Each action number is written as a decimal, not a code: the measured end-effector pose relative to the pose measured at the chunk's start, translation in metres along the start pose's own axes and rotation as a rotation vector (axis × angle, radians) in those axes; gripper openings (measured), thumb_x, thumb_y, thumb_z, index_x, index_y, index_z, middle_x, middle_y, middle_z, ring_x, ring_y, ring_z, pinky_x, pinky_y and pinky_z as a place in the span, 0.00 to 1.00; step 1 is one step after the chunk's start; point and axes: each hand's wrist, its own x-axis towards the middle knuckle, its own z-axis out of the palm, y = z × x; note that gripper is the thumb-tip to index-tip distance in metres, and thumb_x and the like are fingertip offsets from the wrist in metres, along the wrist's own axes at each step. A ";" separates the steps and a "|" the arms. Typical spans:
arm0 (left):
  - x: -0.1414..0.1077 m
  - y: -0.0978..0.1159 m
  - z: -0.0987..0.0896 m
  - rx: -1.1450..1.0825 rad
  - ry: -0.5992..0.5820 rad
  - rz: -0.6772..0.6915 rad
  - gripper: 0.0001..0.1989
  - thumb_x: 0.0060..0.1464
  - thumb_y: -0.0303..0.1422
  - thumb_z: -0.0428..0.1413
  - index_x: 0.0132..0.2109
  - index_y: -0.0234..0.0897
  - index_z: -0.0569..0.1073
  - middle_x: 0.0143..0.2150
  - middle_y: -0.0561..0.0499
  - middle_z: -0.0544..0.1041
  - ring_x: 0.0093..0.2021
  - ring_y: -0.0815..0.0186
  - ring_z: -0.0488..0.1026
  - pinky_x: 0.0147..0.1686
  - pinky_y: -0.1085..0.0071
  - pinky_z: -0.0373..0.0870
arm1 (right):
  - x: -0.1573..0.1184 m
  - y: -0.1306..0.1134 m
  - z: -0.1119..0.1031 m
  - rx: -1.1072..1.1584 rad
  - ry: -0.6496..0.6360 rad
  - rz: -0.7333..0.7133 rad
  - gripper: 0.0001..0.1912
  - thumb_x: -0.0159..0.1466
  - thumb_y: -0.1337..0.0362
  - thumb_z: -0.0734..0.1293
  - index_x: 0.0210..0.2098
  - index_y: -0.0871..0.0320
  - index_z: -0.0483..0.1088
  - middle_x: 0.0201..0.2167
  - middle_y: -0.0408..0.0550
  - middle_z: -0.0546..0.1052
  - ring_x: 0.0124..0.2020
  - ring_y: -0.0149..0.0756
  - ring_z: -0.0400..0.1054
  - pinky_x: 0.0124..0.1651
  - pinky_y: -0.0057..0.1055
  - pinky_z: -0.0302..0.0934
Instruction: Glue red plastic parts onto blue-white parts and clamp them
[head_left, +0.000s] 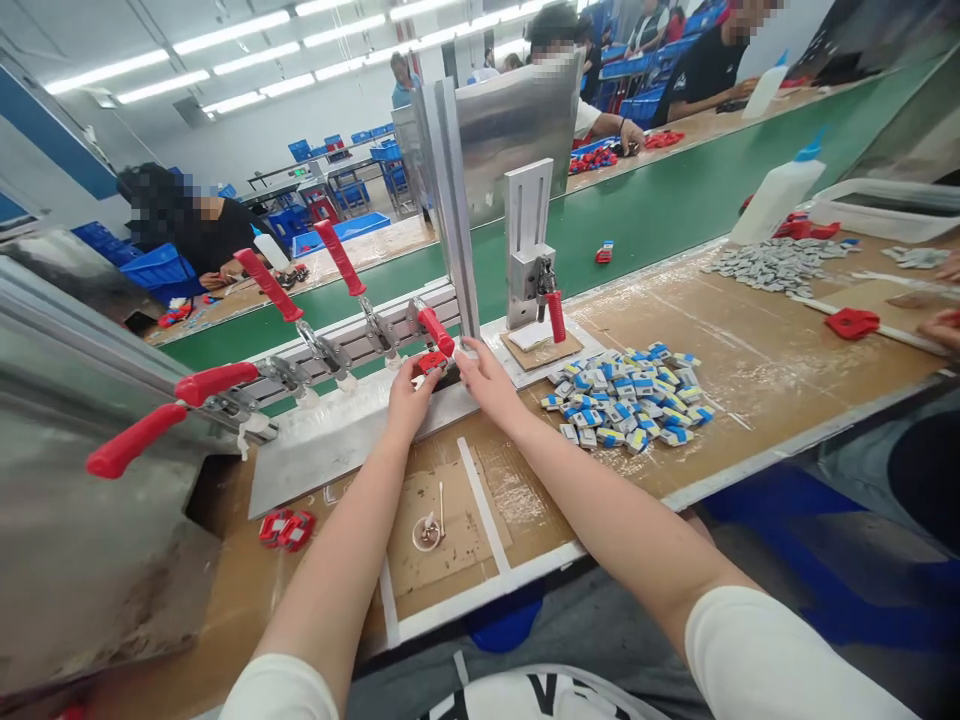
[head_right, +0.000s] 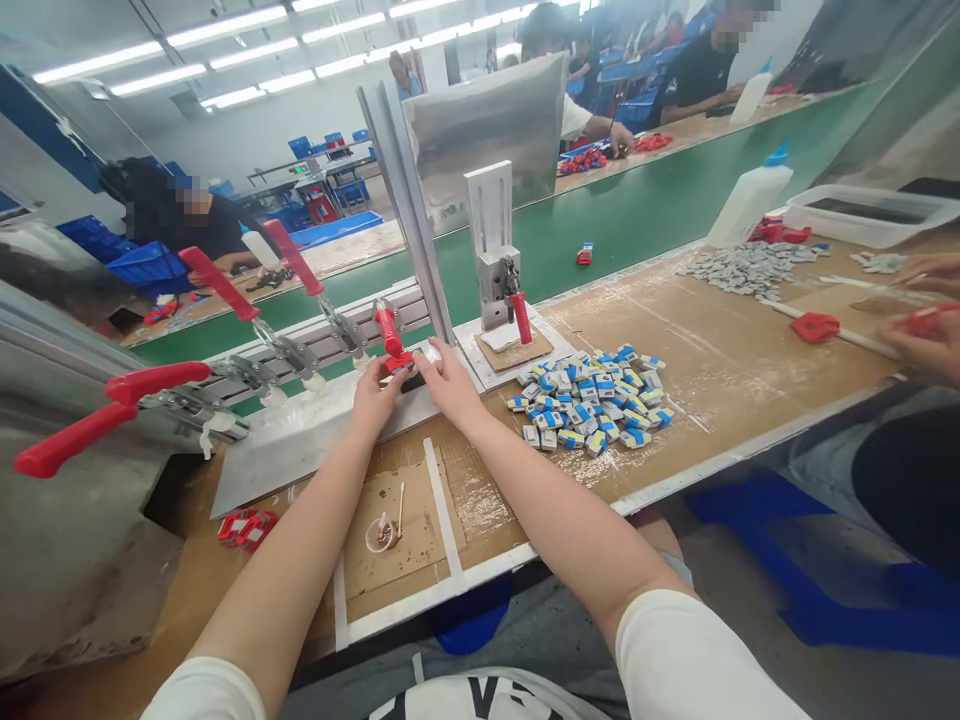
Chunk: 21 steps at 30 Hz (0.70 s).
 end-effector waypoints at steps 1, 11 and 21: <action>0.001 -0.004 0.001 0.016 0.028 -0.014 0.20 0.62 0.41 0.62 0.58 0.40 0.75 0.57 0.44 0.82 0.58 0.56 0.78 0.58 0.60 0.71 | -0.002 -0.010 -0.001 0.044 -0.026 -0.078 0.41 0.71 0.32 0.65 0.70 0.54 0.64 0.26 0.39 0.70 0.23 0.32 0.63 0.26 0.28 0.60; 0.017 -0.009 0.007 0.158 0.012 -0.043 0.22 0.67 0.42 0.57 0.62 0.37 0.74 0.59 0.41 0.80 0.59 0.52 0.76 0.61 0.56 0.70 | -0.001 -0.104 0.015 0.159 -0.233 -0.134 0.34 0.66 0.34 0.72 0.57 0.53 0.71 0.36 0.46 0.77 0.30 0.33 0.68 0.29 0.28 0.65; 0.018 -0.011 0.010 0.187 -0.012 -0.056 0.21 0.67 0.40 0.59 0.63 0.42 0.75 0.59 0.44 0.82 0.59 0.51 0.78 0.63 0.56 0.68 | -0.009 -0.087 0.017 0.204 -0.128 -0.064 0.23 0.67 0.40 0.72 0.46 0.51 0.70 0.26 0.39 0.68 0.24 0.32 0.61 0.26 0.27 0.55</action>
